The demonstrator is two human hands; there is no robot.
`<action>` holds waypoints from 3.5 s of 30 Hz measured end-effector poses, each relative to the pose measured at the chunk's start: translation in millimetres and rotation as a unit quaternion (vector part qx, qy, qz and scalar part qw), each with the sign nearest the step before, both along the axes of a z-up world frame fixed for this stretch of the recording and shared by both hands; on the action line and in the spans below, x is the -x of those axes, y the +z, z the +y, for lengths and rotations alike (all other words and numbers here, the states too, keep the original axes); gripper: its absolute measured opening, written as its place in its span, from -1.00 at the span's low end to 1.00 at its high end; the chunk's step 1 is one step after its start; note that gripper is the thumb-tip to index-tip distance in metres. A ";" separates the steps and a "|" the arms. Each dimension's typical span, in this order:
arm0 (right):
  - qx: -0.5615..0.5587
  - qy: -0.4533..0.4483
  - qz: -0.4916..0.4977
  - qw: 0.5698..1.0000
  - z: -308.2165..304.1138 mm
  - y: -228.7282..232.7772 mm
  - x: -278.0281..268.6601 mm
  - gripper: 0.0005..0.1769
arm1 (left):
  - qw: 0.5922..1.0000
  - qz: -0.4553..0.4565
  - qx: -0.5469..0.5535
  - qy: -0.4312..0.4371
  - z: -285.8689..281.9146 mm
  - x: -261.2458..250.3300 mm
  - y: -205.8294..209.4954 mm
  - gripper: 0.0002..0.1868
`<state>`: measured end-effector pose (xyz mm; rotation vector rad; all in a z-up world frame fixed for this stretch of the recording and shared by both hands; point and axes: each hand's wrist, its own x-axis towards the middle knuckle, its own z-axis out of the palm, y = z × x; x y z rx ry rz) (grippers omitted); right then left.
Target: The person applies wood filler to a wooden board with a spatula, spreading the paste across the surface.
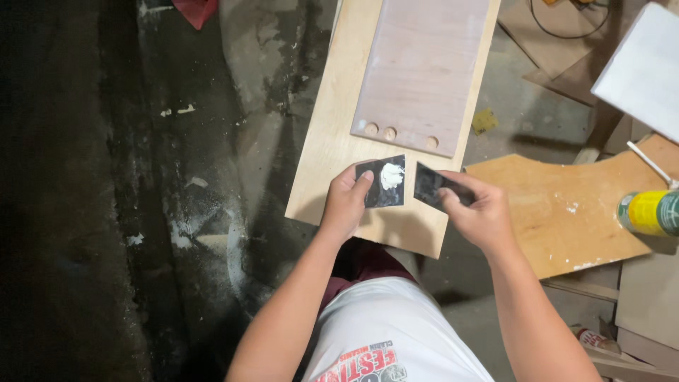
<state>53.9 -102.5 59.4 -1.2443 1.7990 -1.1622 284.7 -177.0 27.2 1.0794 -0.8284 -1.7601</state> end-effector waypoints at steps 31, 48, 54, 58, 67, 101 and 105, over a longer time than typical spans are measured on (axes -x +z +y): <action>0.141 0.093 0.182 0.969 -117.9 32.7 -77.5 -0.50 | 0.992 -0.055 0.019 -0.110 -128.1 -5.8 17.9 -0.60; 0.154 0.070 0.287 0.943 -144.5 -20.6 -156.2 -0.40 | 0.989 -0.089 0.024 -0.114 -176.0 -45.6 -71.4 -0.66; 0.082 0.130 0.251 0.956 -170.9 -35.1 -166.3 -0.34 | 0.984 -0.148 0.000 -0.098 -208.1 -62.8 -127.3 -0.62; 0.019 0.241 0.161 0.957 -208.6 38.0 -140.1 -0.45 | 0.989 -0.075 -0.098 -0.075 -252.1 -86.4 21.3 -0.35; -0.068 -0.026 0.098 0.993 -378.0 37.5 31.5 -0.57 | 0.990 -0.005 -0.094 -0.105 -288.3 -75.1 -70.0 -0.51; -0.303 0.157 0.509 0.791 -663.6 -103.6 78.9 -0.18 | 0.958 -0.116 -0.103 -0.241 -335.3 -9.0 -95.4 -0.71; -0.291 0.150 0.510 0.795 -664.9 -119.2 81.9 -0.15 | 0.958 -0.114 -0.114 -0.239 -334.8 -8.8 -94.8 -0.72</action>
